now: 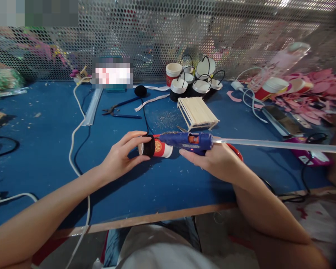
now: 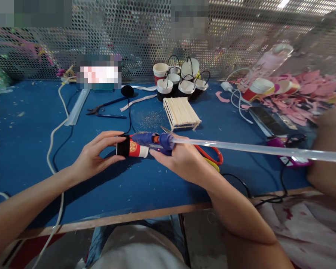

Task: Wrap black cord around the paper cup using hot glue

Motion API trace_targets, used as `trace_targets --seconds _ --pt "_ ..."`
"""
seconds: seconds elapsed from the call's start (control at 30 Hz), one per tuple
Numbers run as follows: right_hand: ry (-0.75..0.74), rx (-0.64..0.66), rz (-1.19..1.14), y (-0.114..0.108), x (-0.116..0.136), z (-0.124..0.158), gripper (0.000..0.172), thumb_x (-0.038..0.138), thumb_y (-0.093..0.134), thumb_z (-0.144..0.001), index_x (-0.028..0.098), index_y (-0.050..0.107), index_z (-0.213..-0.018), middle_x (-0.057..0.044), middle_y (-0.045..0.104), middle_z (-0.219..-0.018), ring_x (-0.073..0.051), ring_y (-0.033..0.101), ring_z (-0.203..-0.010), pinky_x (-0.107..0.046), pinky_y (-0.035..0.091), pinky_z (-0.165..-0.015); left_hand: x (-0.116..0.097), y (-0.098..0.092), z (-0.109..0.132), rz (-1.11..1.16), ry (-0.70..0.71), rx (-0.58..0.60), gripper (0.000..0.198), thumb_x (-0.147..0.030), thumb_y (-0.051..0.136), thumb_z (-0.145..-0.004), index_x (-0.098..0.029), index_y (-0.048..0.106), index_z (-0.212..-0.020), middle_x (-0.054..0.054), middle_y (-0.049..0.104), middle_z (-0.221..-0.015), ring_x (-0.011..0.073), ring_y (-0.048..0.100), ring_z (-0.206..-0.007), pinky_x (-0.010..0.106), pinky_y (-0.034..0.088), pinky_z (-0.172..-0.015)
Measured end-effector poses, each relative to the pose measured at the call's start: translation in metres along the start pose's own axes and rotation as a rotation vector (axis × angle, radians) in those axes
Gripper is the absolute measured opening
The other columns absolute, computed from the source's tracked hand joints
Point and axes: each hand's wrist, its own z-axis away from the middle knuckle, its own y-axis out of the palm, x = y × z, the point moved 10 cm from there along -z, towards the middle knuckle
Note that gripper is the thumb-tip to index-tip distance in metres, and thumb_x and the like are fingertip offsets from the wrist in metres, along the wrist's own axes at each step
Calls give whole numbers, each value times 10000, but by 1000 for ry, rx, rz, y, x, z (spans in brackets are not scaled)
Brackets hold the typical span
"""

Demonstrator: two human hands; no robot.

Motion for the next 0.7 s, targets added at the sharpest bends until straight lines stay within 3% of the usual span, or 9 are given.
trace_targets --seconds 0.33,0.5,0.7 --pt "-4 24 -41 2 3 -2 179 323 533 -777 191 652 -794 -32 633 -633 -166 571 -580 -279 458 -544 1 0 1 22 -10 12 411 -281 637 -791 -207 512 -1175 124 529 -1229 236 524 -1136 411 474 -946" --pt "-84 -4 37 -2 9 0 203 340 514 -793 201 657 -750 -47 600 -591 -194 582 -630 -311 468 -606 16 3 2 229 -151 -3 425 -268 647 -781 -204 522 -1182 116 525 -1199 213 556 -1070 339 545 -839" --pt "-227 69 166 5 17 4 228 349 470 -808 245 674 -801 -20 502 -459 -219 570 -631 -359 465 -646 30 8 5 390 -302 -25 416 -294 659 -767 -205 540 -1155 96 549 -1136 157 613 -865 328 564 -775"
